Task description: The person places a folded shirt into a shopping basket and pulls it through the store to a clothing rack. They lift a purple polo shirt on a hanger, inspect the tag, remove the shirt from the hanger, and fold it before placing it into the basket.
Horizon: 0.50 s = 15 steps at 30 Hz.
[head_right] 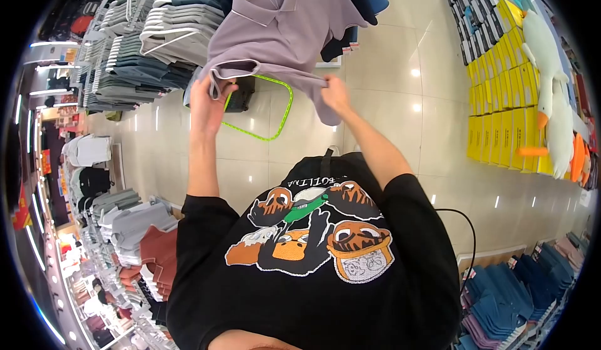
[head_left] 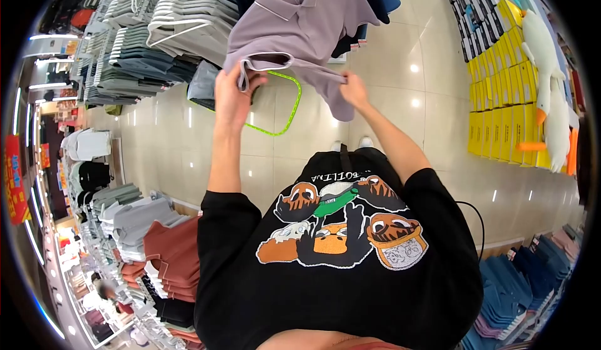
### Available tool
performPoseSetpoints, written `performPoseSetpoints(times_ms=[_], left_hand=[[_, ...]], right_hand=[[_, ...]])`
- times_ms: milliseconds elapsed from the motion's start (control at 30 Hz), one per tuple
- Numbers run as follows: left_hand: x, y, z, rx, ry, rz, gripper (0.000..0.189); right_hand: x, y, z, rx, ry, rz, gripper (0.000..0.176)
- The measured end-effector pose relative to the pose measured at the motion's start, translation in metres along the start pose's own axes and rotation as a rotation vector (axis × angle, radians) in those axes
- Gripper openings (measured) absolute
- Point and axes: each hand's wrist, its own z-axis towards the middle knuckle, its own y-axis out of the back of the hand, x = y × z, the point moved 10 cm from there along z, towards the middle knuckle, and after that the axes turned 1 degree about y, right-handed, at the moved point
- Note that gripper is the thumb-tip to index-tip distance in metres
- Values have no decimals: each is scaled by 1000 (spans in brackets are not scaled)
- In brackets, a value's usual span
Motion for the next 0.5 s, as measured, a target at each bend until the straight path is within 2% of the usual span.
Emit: performPoseSetpoints(times_ms=[67, 167, 267, 400, 467, 500], left_hand=[[-17, 27, 12, 17, -50, -35, 23], [-35, 56, 23, 23, -88, -70, 24], [-40, 87, 35, 2, -83, -69, 23], [-27, 127, 64, 3, -16, -127, 22], [-9, 147, 79, -20, -4, -207, 22], [4, 158, 86, -50, 13, -281, 22]], right_hand=[[-38, 23, 3, -33, -33, -131, 30], [-58, 69, -7, -6, -130, -113, 34], [-67, 106, -17, -68, -97, -171, 29], [-67, 125, -18, -170, 69, -144, 29], [-51, 131, -19, -233, 132, -122, 30], [-29, 126, -25, -180, 100, -10, 28]])
